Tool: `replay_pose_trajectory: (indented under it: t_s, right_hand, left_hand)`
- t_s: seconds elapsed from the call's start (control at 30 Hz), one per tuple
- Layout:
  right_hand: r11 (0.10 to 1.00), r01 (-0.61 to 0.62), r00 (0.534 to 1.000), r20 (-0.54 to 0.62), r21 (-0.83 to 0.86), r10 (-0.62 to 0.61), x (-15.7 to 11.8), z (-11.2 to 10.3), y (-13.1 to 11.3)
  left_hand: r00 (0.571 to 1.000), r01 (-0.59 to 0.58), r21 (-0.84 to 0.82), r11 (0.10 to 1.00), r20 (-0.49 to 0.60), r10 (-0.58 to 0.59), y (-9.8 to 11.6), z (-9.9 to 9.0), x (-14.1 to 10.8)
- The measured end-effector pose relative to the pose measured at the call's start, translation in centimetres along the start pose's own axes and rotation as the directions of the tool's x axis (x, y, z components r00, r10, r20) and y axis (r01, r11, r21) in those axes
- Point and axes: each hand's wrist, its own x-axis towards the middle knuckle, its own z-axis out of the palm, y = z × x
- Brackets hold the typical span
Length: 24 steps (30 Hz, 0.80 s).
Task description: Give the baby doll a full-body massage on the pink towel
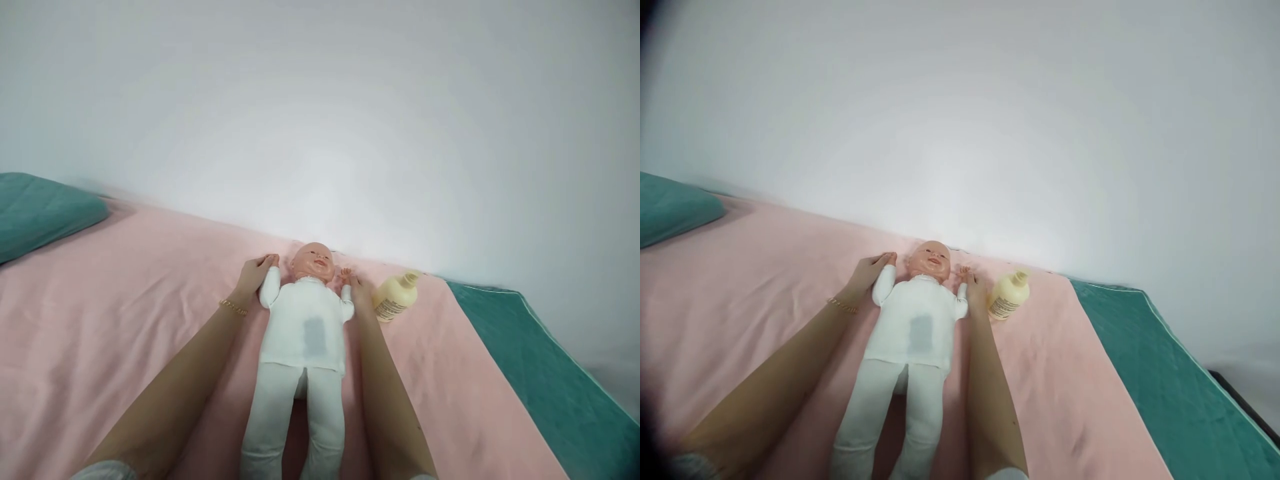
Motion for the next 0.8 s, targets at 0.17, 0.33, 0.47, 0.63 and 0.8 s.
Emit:
replay_pose_trajectory:
  t_s: [0.17, 0.33, 0.47, 0.63, 0.8]
  right_hand:
    - [0.993, 0.117, 0.993, 0.029, 0.004, -0.117, -1.6, 0.0, -1.5]
    - [0.961, 0.276, 0.957, 0.083, 0.03, -0.277, -3.4, -0.1, -3.3]
    - [0.939, 0.342, 0.936, 0.079, 0.023, -0.343, -4.5, -0.4, -3.7]
    - [0.934, 0.356, 0.934, 0.035, 0.002, -0.356, -7.1, -1.8, -4.4]
    - [0.928, 0.369, 0.928, 0.081, -0.053, -0.364, -11.8, -3.8, -4.7]
  left_hand:
    - [0.99, -0.139, 0.05, 0.989, -0.003, 0.14, 0.4, 0.1, -0.6]
    - [0.97, -0.241, 0.127, 0.962, 0.004, 0.242, 2.1, -0.1, -2.4]
    - [0.962, -0.257, 0.206, 0.944, -0.035, 0.269, 3.7, -0.8, -4.4]
    - [0.934, -0.292, 0.26, 0.92, -0.13, 0.333, 5.0, -2.2, -7.7]
    - [0.932, -0.28, 0.382, 0.881, -0.111, 0.345, 5.2, -3.6, -12.9]
